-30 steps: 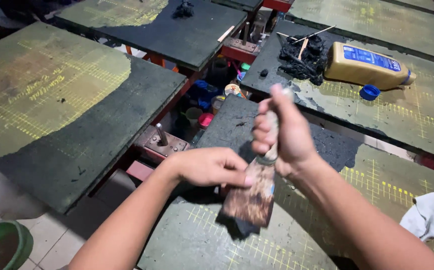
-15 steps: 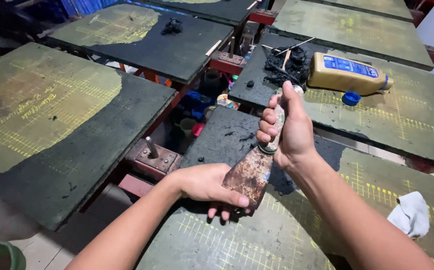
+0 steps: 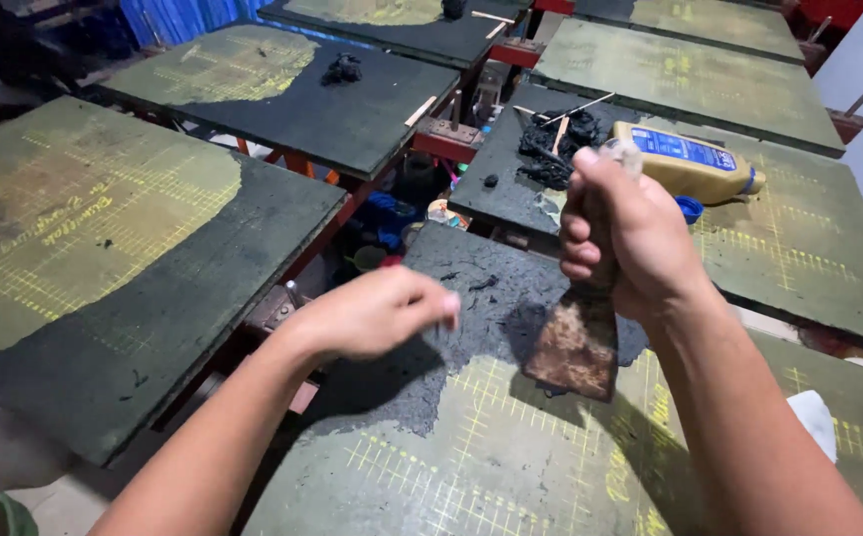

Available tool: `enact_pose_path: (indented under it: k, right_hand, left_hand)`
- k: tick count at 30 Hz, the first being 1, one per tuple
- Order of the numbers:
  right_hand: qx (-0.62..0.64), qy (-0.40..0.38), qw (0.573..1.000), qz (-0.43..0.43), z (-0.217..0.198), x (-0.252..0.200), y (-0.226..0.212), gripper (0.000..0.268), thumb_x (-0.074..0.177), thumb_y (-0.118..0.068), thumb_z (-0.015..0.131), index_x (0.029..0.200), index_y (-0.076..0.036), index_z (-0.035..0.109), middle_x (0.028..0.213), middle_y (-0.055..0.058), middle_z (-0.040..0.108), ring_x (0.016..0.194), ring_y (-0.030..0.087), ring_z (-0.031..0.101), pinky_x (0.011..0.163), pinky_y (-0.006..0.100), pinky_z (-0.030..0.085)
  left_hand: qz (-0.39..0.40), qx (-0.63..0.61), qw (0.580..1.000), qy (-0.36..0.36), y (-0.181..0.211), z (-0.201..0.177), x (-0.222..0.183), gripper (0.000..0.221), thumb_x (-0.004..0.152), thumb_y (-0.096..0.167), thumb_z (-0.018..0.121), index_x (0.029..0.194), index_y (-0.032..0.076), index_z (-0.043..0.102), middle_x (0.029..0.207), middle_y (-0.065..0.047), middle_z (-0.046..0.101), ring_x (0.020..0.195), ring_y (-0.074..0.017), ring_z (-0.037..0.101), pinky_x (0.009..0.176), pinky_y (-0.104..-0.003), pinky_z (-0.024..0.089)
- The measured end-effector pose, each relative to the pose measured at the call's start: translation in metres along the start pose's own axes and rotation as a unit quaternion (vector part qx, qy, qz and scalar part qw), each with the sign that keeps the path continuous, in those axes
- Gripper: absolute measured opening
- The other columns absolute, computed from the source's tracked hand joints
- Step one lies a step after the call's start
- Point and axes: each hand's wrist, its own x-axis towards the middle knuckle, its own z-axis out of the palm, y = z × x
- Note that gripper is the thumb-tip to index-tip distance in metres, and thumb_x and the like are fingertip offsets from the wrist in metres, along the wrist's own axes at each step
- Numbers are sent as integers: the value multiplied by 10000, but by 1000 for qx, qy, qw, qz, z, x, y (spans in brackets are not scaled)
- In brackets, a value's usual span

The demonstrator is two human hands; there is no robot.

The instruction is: Using a metal scraper to remove dried black ink residue from a screen printing board at a printing station.

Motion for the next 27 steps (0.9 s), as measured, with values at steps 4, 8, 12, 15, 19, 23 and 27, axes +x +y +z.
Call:
enact_pose_path:
  k: [4, 8, 12, 15, 19, 23, 27]
  right_hand:
    - [-11, 8, 1000, -14, -1, 3, 5, 327, 1010, -375, 668, 878, -95, 562, 595, 64, 360, 389, 167, 368, 341, 321, 354]
    - [-24, 16, 1000, -3, 0, 3, 9, 324, 990, -356, 682, 851, -89, 561, 592, 55, 383, 409, 150, 394, 350, 299, 352]
    - [-35, 22, 999, 23, 4, 4, 15, 303, 986, -320, 675, 848, -71, 571, 587, 66, 403, 422, 159, 407, 366, 305, 355]
    - [-42, 16, 999, 14, 8, 0, 16, 316, 968, -308, 708, 827, -57, 579, 579, 70, 398, 421, 156, 398, 368, 311, 352]
    - [-60, 1, 998, 2, 10, 1, 21, 333, 970, -325, 716, 824, -51, 596, 580, 78, 424, 424, 166, 436, 377, 320, 386]
    - [-9, -68, 998, -13, 9, 1, 27, 314, 978, -345, 648, 909, -41, 616, 637, 101, 431, 470, 208, 468, 424, 360, 434]
    - [33, -115, 993, -23, 14, -6, 25, 257, 943, -213, 581, 1084, 0, 611, 748, 178, 551, 630, 280, 591, 590, 414, 529]
  left_hand:
    - [11, -9, 997, 75, -9, 2, 34, 451, 1056, 371, 412, 1091, 64, 740, 1043, -205, 759, 1021, -353, 710, 897, -479, 541]
    - [47, 22, 994, 91, -31, 22, 81, 486, 1037, 327, 402, 1396, 55, 584, 1319, -231, 615, 1296, -402, 548, 1112, -497, 414]
    - [-86, 326, 941, -11, -39, 49, 113, 614, 1024, 464, 179, 1609, 319, 295, 1604, -70, 333, 1441, -368, 303, 1113, -599, 237]
    - [-79, 273, 959, 1, -32, 29, 104, 581, 1042, 499, 153, 1563, 397, 387, 1672, -60, 270, 1514, -391, 248, 1174, -607, 172]
    - [-5, 170, 985, 35, -24, 8, 65, 572, 1047, 306, 409, 1611, 277, 318, 1527, -164, 517, 1422, -422, 438, 1135, -587, 302]
    - [-45, 214, 974, 55, -44, 6, 22, 458, 975, 283, 553, 1416, 159, 571, 1306, -181, 644, 1234, -413, 596, 1025, -516, 486]
    - [-105, 267, 957, 38, -59, 17, -9, 389, 932, 307, 648, 1272, 120, 666, 1241, -138, 633, 1147, -368, 647, 948, -471, 551]
